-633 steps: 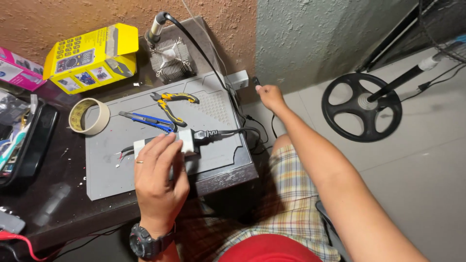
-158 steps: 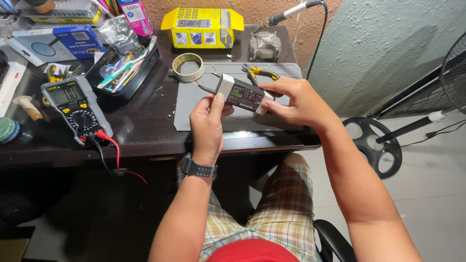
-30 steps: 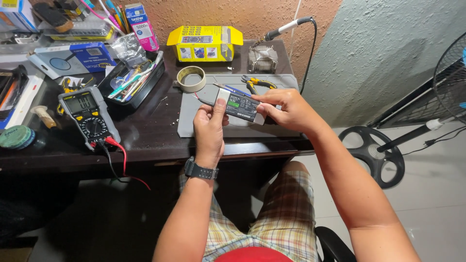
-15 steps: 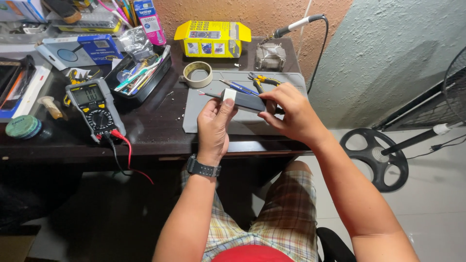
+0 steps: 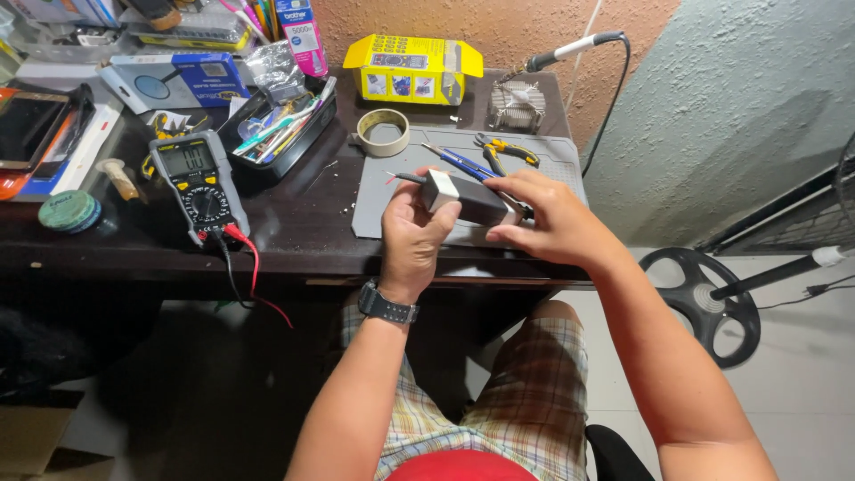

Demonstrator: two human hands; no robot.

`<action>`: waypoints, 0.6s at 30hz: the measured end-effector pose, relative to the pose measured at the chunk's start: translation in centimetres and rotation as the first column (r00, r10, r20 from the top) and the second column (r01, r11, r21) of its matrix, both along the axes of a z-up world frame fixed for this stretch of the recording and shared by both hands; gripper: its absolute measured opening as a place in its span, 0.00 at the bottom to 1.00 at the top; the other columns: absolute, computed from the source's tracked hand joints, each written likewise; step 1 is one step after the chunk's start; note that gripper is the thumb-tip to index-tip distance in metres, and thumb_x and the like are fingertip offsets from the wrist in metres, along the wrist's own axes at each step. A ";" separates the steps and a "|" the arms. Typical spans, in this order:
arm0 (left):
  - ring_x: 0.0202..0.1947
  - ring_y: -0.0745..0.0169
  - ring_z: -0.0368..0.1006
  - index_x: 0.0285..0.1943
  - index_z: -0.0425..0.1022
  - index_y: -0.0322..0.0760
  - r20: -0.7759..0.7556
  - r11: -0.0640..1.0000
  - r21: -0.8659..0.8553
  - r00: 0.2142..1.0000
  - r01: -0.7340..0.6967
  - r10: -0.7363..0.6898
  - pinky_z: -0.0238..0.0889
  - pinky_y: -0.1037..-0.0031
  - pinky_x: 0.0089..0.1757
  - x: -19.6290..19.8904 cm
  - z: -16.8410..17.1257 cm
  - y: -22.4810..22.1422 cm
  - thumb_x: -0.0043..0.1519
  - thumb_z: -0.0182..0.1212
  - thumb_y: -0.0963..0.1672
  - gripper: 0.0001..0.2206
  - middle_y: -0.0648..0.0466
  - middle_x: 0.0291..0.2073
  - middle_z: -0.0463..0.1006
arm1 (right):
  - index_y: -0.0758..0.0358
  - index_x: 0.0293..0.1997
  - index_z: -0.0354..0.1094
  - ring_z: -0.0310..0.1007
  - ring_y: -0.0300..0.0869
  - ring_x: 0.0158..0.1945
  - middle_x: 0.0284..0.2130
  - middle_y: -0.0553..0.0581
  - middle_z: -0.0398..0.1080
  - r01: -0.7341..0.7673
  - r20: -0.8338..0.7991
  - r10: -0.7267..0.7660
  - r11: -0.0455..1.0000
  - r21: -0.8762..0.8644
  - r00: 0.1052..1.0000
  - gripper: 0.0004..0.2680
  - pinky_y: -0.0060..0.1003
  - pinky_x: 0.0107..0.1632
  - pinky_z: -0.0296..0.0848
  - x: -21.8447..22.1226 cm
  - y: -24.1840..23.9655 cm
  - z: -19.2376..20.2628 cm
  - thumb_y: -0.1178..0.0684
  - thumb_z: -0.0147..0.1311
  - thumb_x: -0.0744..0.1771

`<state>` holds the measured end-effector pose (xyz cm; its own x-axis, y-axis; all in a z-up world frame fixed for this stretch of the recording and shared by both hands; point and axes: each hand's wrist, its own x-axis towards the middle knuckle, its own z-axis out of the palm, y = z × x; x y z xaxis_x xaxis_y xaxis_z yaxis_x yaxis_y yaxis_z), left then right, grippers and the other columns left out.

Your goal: Testing a power adapter with a multimeter and then wrapping electrical tape around the wires for insulation.

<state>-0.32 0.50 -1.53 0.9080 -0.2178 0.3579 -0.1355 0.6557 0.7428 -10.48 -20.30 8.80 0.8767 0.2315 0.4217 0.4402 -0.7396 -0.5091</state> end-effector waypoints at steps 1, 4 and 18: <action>0.60 0.67 0.78 0.76 0.74 0.30 0.028 1.000 0.017 1.000 0.003 -0.003 0.76 0.72 0.60 -0.2 0.1 0.0 0.63 0.82 0.37 0.31 0.49 0.60 0.83 | 0.63 0.71 0.76 0.81 0.67 0.55 0.52 0.70 0.80 -0.005 0.028 0.005 1.000 -0.001 1.000 0.24 0.62 0.59 0.78 0.0 0.0 -0.1 0.52 0.77 0.66; 0.61 0.67 0.79 0.76 0.73 0.32 0.085 0.999 0.050 0.996 0.014 -0.018 0.77 0.73 0.60 -0.5 0.6 0.1 0.61 0.85 0.37 0.34 0.48 0.61 0.84 | 0.63 0.70 0.76 0.81 0.64 0.55 0.53 0.67 0.79 0.007 0.062 -0.007 1.000 0.011 0.998 0.26 0.60 0.59 0.78 0.0 0.1 0.1 0.53 0.79 0.64; 0.82 0.55 0.68 0.82 0.73 0.37 0.268 0.975 0.098 0.938 0.199 -0.218 0.63 0.67 0.75 -1.8 2.6 0.8 0.63 0.83 0.36 0.36 0.45 0.82 0.74 | 0.59 0.63 0.77 0.76 0.53 0.51 0.50 0.56 0.73 0.149 0.310 -0.109 0.983 -0.109 0.945 0.27 0.46 0.51 0.80 0.9 -1.3 -1.7 0.56 0.86 0.59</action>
